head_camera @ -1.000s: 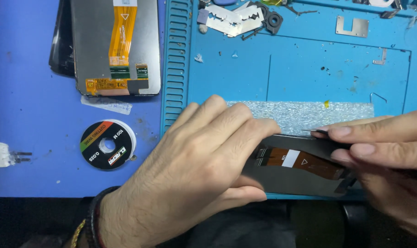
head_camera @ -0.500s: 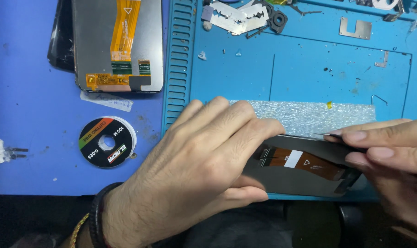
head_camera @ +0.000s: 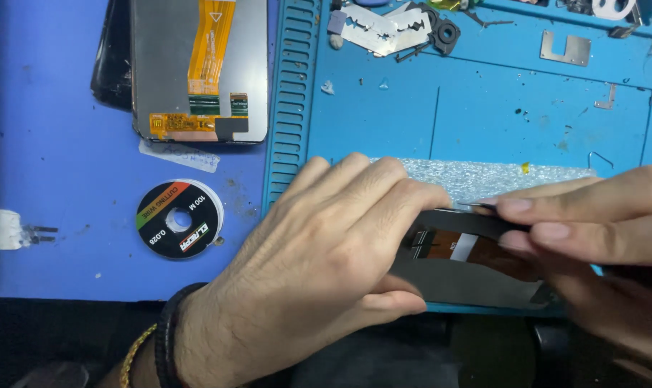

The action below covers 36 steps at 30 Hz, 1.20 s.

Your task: The person uses a thin metal prying tool to carefully separate the screen assembly from the phone's frame. They work along the edges of the device, prying gently to release adhesive or clips while holding the phone steady on a blue work mat.

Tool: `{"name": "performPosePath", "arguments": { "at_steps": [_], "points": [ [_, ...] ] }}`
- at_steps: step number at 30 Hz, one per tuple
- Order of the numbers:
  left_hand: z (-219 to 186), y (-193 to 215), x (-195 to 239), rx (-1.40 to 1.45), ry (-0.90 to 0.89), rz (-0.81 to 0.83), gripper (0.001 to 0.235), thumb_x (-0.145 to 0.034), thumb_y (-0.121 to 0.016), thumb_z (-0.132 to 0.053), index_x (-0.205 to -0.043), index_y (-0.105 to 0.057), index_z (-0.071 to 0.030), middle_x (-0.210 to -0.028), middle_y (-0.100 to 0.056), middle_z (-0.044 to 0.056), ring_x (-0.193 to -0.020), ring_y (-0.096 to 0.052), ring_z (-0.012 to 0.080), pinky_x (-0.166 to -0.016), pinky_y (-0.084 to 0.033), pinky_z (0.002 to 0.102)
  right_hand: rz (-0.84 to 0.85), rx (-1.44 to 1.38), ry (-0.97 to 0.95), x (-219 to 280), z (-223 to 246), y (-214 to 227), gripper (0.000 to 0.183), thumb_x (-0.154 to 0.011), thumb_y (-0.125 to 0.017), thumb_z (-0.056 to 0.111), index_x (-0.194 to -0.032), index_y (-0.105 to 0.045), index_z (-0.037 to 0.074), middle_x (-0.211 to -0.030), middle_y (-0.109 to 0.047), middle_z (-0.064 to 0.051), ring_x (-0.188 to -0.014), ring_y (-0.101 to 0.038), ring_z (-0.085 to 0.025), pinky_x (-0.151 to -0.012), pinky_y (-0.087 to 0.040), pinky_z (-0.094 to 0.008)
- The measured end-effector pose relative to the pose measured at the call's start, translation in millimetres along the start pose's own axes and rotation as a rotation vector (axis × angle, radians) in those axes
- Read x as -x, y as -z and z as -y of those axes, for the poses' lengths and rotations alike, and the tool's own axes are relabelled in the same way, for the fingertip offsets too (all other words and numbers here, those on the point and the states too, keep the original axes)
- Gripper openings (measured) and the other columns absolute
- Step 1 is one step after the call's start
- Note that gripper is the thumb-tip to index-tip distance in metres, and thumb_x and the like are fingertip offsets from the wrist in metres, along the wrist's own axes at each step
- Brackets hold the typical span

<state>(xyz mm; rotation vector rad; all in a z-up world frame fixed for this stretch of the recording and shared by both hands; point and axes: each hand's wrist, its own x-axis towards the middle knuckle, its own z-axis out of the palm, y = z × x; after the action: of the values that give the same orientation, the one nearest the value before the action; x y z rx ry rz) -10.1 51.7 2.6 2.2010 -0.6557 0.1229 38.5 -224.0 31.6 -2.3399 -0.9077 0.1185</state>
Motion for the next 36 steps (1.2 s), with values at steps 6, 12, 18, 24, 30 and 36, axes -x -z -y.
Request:
{"name": "performPosePath", "arguments": {
  "at_steps": [6, 12, 18, 24, 30, 36],
  "points": [
    [-2, 5, 5, 0.105, 0.077, -0.007, 0.088, -0.064, -0.107, -0.028, -0.126, -0.049, -0.005, -0.118, -0.063, 0.01, -0.101, -0.058, 0.0275, -0.082, -0.043, 0.037, 0.011, -0.07, -0.026, 19, -17, -1, 0.033, -0.1, -0.065, -0.003, -0.125, -0.053, 0.015, -0.12, -0.069, -0.008, -0.119, -0.083, -0.023, -0.107, -0.074, -0.033],
    [-3, 2, 9, -0.017, 0.089, 0.026, 0.143, -0.064, -0.119, -0.04, -0.164, -0.021, -0.008, -0.119, -0.068, 0.003, -0.095, -0.058, 0.0227, -0.082, -0.041, 0.034, -0.089, -0.165, -0.126, 44, -27, -7, 0.032, -0.101, -0.062, -0.009, -0.123, -0.051, 0.011, -0.125, -0.066, -0.014, -0.132, -0.079, -0.034, -0.127, -0.071, -0.046],
    [-2, 0, 11, -0.024, 0.064, 0.041, 0.139, -0.069, -0.116, -0.037, -0.164, -0.019, -0.007, -0.123, -0.066, 0.001, -0.103, -0.06, 0.0213, -0.081, -0.036, 0.035, -0.023, -0.105, -0.168, 18, -4, -1, 0.026, -0.099, -0.063, -0.003, -0.119, -0.055, 0.012, -0.119, -0.07, -0.013, -0.121, -0.083, -0.026, -0.116, -0.07, -0.037],
    [-1, 3, 11, 0.011, 0.073, 0.065, 0.133, -0.072, -0.112, -0.032, -0.163, -0.018, -0.005, -0.116, -0.061, 0.001, -0.102, -0.057, 0.023, -0.081, -0.034, 0.036, -0.006, -0.056, -0.042, 20, -13, -2, 0.021, -0.101, -0.062, -0.002, -0.117, -0.058, 0.012, -0.115, -0.073, -0.013, -0.116, -0.084, -0.026, -0.108, -0.074, -0.037],
    [-3, 3, 9, 0.01, 0.067, 0.058, 0.13, -0.072, -0.111, -0.032, -0.162, -0.021, -0.003, -0.113, -0.062, 0.002, -0.099, -0.058, 0.0219, -0.081, -0.036, 0.035, 0.0, -0.07, -0.011, 7, -3, 1, 0.016, -0.097, -0.065, -0.005, -0.108, -0.06, 0.006, -0.107, -0.065, -0.012, -0.114, -0.086, -0.03, -0.103, -0.075, -0.035],
    [-3, 2, 10, -0.004, 0.073, 0.069, 0.134, -0.07, -0.112, -0.034, -0.163, -0.018, -0.004, -0.114, -0.061, 0.003, -0.1, -0.057, 0.0232, -0.082, -0.037, 0.036, 0.051, -0.087, 0.028, 2, -11, 2, 0.027, -0.099, -0.063, -0.002, -0.119, -0.057, 0.014, -0.115, -0.072, -0.01, -0.116, -0.086, -0.028, -0.103, -0.076, -0.035]
  ]
}}
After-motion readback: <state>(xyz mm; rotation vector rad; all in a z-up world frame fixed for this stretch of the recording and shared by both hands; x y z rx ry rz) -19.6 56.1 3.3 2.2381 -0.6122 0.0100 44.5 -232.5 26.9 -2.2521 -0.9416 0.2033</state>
